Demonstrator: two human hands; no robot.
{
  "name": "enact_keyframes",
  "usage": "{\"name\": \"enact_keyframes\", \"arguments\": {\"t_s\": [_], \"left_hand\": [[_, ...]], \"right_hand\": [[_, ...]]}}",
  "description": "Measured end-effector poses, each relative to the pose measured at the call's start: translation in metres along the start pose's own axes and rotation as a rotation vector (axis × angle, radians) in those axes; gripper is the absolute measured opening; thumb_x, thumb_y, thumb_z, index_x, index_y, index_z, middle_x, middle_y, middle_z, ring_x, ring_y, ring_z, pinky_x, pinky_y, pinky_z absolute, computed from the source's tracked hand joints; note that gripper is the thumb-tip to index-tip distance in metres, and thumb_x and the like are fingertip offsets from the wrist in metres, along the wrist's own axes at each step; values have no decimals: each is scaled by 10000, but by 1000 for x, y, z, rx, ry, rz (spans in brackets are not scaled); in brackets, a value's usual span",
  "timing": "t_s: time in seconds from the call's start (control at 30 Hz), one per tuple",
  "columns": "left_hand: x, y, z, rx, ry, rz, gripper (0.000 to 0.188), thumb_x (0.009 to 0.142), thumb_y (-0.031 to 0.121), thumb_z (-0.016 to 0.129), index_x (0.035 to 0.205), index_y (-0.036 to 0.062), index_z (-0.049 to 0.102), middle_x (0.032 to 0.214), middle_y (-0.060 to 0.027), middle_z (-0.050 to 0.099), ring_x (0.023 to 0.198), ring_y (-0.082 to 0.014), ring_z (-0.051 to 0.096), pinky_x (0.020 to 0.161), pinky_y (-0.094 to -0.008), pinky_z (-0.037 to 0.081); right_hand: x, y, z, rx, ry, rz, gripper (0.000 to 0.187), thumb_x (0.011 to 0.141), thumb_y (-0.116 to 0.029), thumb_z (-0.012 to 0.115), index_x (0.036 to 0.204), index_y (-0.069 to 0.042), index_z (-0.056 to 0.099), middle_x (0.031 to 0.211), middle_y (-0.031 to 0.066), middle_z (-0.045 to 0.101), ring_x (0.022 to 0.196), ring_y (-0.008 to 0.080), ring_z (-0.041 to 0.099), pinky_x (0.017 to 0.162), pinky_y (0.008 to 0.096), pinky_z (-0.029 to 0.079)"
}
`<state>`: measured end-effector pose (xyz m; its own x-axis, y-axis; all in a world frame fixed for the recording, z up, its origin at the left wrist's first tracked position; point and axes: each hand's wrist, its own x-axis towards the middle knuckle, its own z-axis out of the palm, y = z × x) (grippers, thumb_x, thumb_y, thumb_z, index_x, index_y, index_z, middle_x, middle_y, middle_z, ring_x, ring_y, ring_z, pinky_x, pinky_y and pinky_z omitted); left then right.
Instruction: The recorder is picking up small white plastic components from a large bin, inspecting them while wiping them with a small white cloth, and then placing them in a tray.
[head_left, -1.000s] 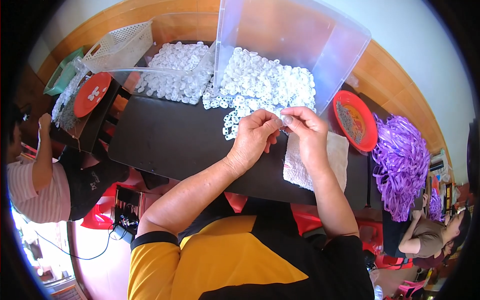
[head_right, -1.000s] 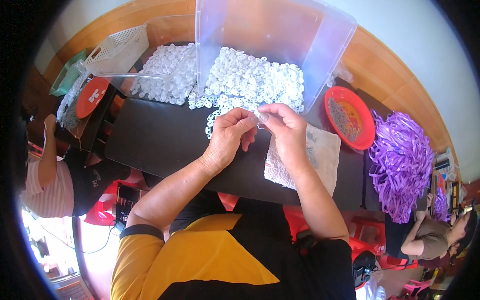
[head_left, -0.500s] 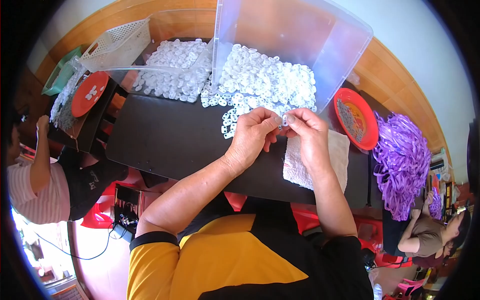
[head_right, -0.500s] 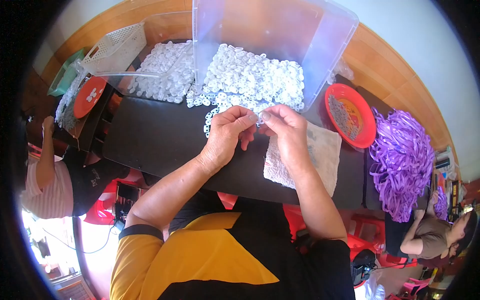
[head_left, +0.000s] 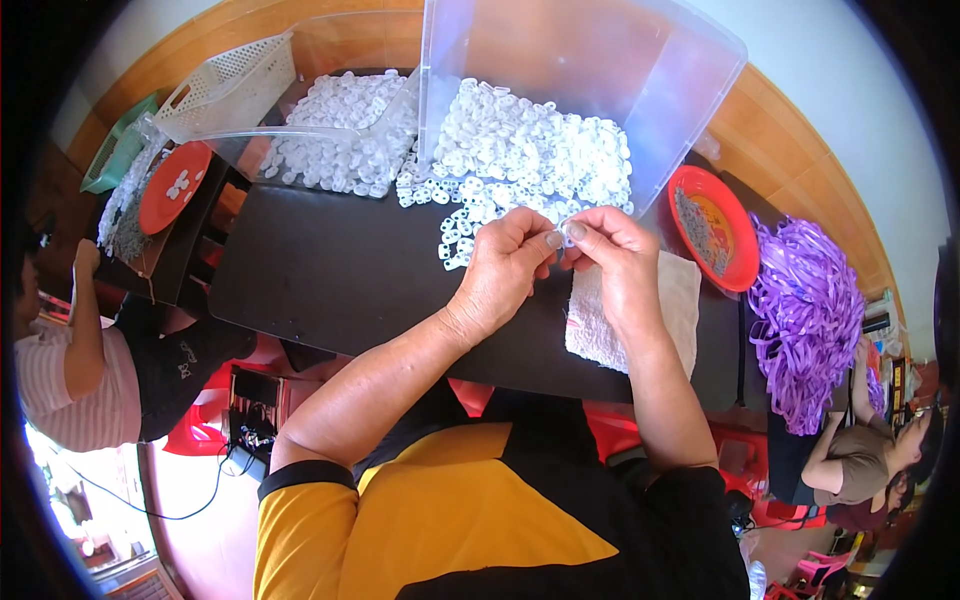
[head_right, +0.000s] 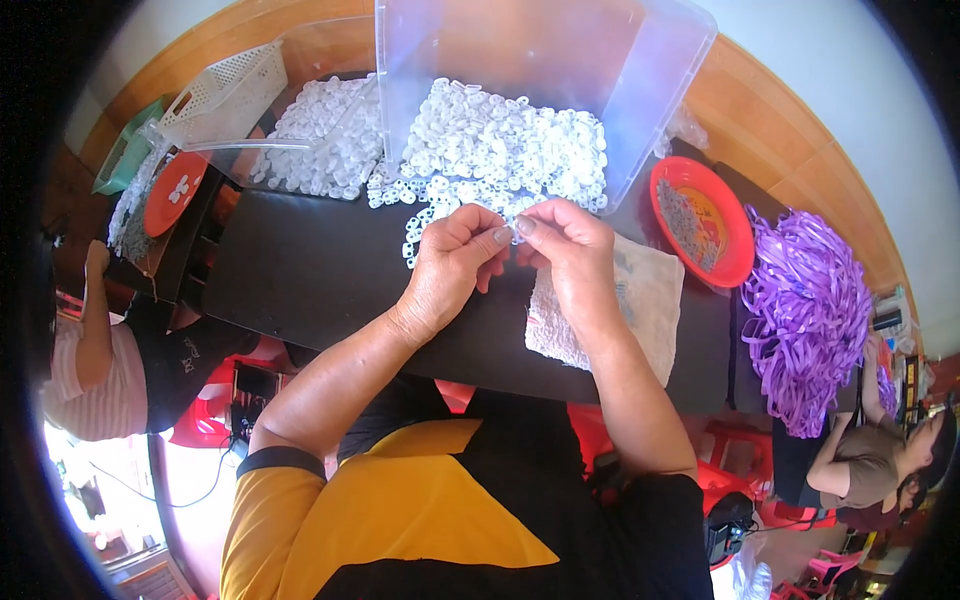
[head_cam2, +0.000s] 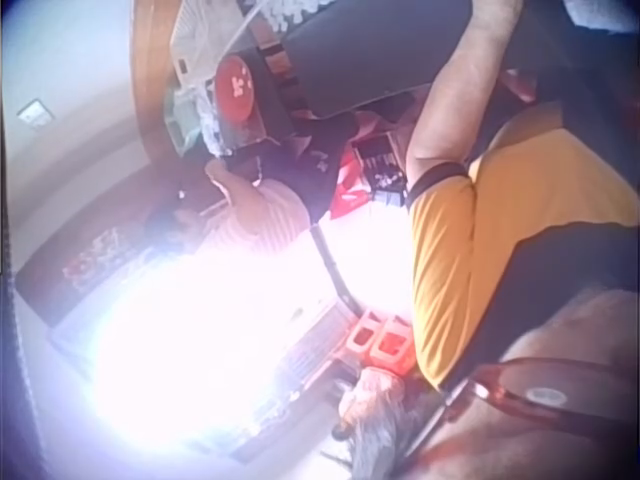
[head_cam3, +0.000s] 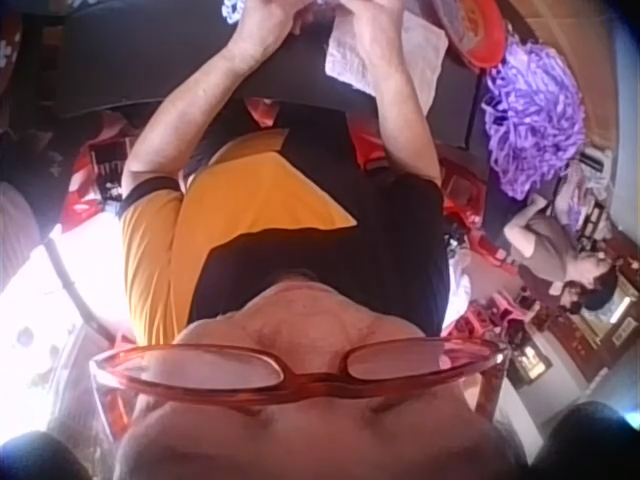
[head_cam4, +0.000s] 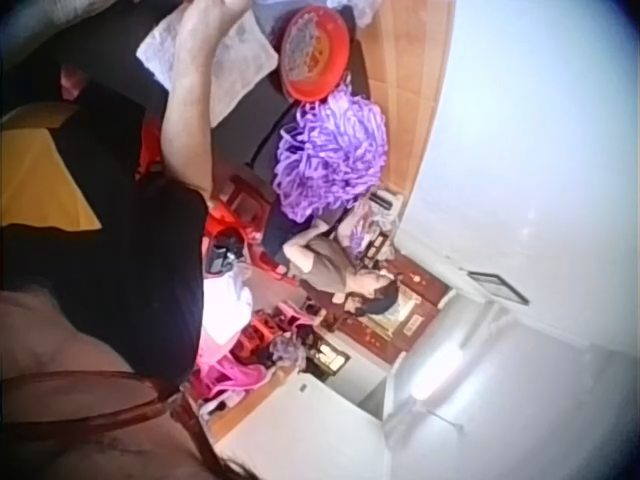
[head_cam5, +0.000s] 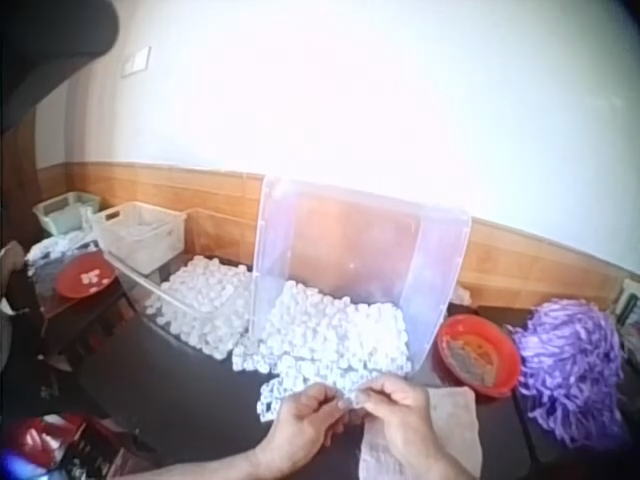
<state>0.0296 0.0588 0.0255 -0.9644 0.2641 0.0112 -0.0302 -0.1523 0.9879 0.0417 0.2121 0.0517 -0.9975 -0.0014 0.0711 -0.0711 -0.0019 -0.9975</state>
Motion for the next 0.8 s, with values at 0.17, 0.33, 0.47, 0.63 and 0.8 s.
{"name": "enact_keyframes", "arguments": {"t_s": [0.17, 0.33, 0.47, 0.63, 0.8], "left_hand": [[0, 0, 1, -36, 14, -31, 135, 927, 142, 605, 913, 7, 599, 730, -27, 596, 599, -76, 538, 456, -210, 423], [1, -3, 1, -93, 16, -30, 134, 917, 146, 612, 898, 14, 604, 721, -25, 596, 590, -68, 530, 433, -207, 414], [0, 0, 2, -81, 20, -39, 129, 918, 140, 609, 900, 12, 604, 722, -23, 598, 587, -65, 528, 434, -206, 413], [0, 0, 2, -49, 22, -41, 134, 914, 145, 610, 903, 12, 605, 720, -19, 596, 584, -65, 529, 435, -211, 414], [0, -2, 1, -26, 37, -36, 148, 908, 166, 613, 897, 19, 603, 708, -13, 580, 587, -69, 532, 436, -219, 414]], "right_hand": [[0, 1, -1, 42, -10, 17, 122, 886, -106, 652, 956, -7, 665, 828, 35, 660, 695, 108, 607, 641, 236, 455], [1, 4, -3, 24, -42, 5, 120, 892, -99, 644, 963, -4, 661, 844, 39, 659, 726, 120, 614, 664, 250, 469], [1, 3, -3, 36, -32, 22, 118, 891, -93, 642, 966, -3, 660, 844, 41, 658, 724, 127, 614, 672, 254, 471], [-1, 4, -3, 81, 7, -2, 109, 885, -82, 637, 952, -1, 664, 837, 43, 659, 710, 127, 613, 665, 246, 462], [-1, 1, -3, 35, 32, -22, 123, 883, -99, 643, 958, -4, 669, 842, 41, 654, 714, 123, 606, 672, 247, 468]]}}
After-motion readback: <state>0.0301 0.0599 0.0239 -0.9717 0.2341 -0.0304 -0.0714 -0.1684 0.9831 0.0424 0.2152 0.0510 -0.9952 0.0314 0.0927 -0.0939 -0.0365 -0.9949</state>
